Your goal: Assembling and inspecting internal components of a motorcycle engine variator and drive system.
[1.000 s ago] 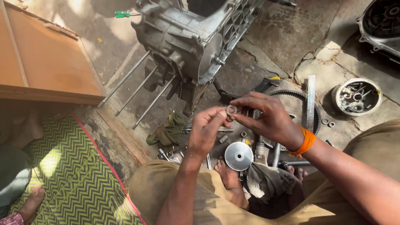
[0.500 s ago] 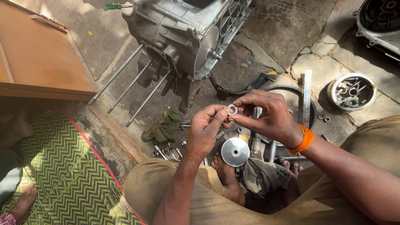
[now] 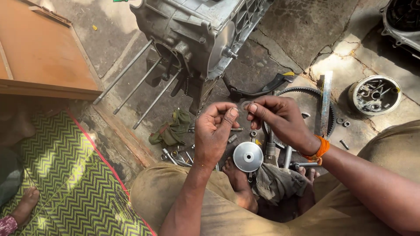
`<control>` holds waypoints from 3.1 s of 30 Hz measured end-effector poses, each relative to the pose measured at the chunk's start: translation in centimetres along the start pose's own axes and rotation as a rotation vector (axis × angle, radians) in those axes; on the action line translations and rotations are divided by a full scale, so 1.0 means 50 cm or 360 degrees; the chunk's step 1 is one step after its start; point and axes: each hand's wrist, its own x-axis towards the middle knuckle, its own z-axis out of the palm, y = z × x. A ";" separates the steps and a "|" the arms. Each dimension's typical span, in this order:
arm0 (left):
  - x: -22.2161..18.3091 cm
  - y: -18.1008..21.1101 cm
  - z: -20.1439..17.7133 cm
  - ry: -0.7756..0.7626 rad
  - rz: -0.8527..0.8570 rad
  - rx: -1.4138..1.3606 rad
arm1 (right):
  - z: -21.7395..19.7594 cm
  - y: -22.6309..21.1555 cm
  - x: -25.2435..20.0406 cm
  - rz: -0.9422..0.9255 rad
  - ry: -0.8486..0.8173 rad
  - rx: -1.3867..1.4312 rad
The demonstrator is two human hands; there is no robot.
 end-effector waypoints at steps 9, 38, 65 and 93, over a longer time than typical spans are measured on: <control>-0.005 0.017 0.016 -0.0022 0.0032 0.0057 | 0.004 -0.009 0.000 0.0115 0.0009 -0.0135; -0.007 -0.004 0.006 -0.0204 -0.0043 -0.0303 | 0.028 -0.049 -0.013 -0.0121 -0.0233 -0.0672; 0.005 -0.008 -0.018 0.0291 0.0223 -0.0270 | 0.049 0.012 -0.020 -0.0468 -0.0197 -0.1020; -0.006 -0.027 0.012 0.0127 0.0349 0.0174 | 0.055 0.019 -0.005 -0.0543 0.0245 -0.1009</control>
